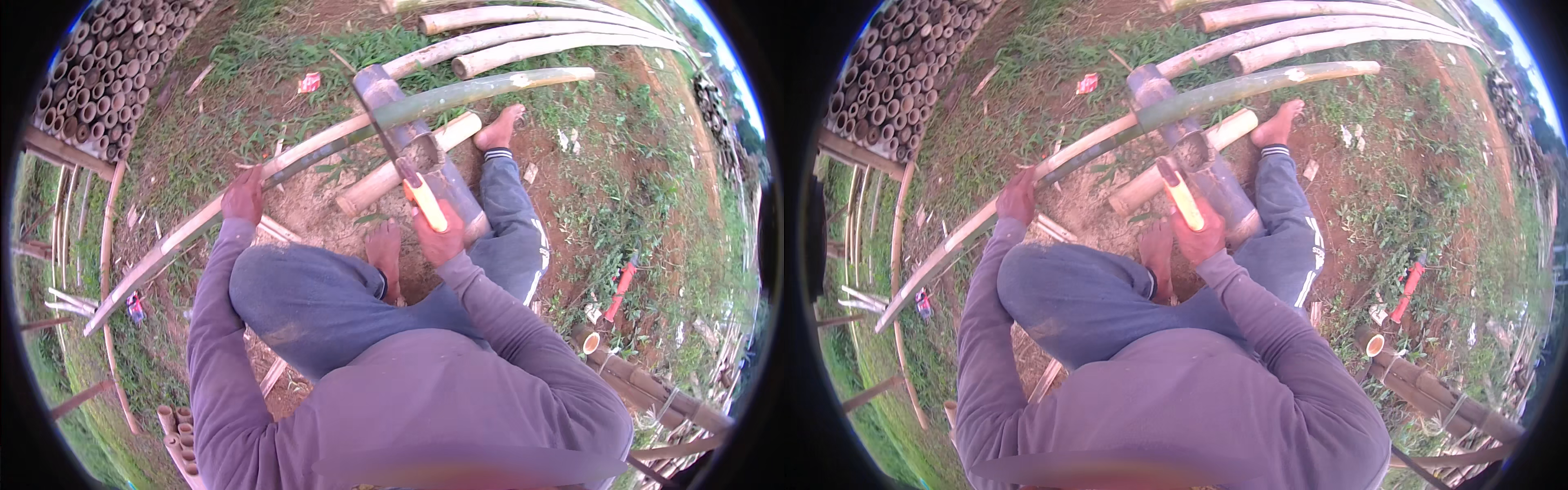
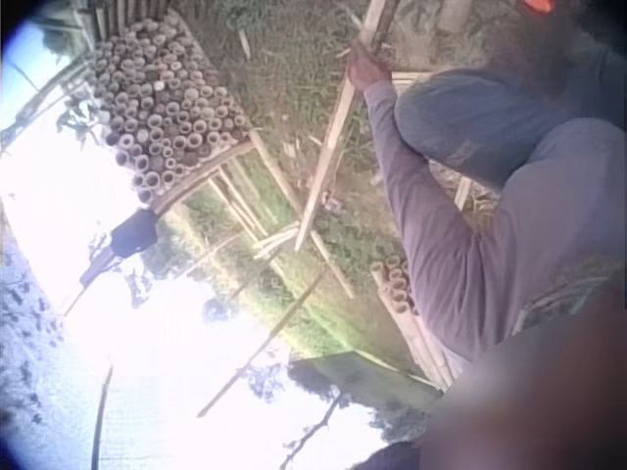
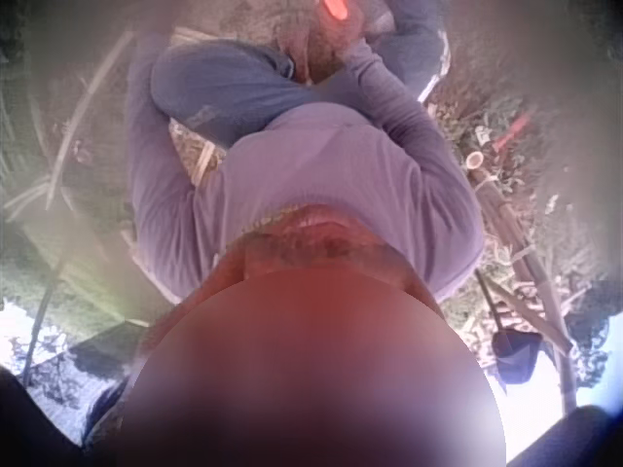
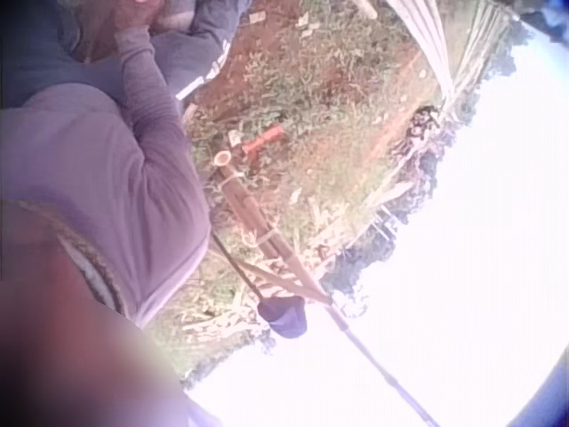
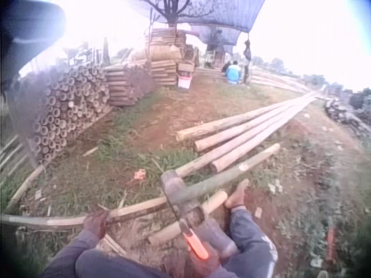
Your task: The person sits on the ground and uses a hand saw to cut long bamboo poles into shorter sections. The person positions each pole on a support, saws through it, and then moves the cut pieces aside to continue with the next pole.
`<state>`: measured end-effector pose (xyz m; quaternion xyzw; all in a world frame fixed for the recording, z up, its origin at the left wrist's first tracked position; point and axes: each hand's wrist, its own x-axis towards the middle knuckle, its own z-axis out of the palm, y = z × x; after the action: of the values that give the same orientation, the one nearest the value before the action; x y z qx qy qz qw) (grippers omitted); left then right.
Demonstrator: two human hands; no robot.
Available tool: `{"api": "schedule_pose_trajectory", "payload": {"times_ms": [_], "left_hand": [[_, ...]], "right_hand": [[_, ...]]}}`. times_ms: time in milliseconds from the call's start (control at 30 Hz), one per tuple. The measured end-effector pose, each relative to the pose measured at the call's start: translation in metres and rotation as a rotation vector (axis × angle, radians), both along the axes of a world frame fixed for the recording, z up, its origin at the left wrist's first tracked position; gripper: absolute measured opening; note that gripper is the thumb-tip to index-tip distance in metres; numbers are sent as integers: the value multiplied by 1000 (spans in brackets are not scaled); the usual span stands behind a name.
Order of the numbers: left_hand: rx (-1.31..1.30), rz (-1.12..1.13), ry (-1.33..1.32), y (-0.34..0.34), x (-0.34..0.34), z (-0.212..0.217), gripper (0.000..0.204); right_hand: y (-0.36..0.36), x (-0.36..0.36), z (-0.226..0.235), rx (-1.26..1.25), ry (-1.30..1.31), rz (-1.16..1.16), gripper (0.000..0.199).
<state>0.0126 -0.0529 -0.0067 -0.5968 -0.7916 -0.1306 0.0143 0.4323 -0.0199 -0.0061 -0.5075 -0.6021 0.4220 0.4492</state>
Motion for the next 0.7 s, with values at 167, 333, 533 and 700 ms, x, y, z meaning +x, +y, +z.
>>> {"api": "schedule_pose_trajectory", "payload": {"times_ms": [167,333,533,700], "left_hand": [[-18,-18,-12,-7,-32,-35,47],[5,-21,-4,-12,-30,-29,45],[7,-49,-2,-6,-17,-26,45],[-24,-24,-28,3,-12,-18,43]], "right_hand": [[16,-4,12,74,-40,62,19],[-16,15,5,94,-8,63,18],[24,-9,-7,80,-13,58,18],[-1,12,-19,112,-12,14,19]]}}
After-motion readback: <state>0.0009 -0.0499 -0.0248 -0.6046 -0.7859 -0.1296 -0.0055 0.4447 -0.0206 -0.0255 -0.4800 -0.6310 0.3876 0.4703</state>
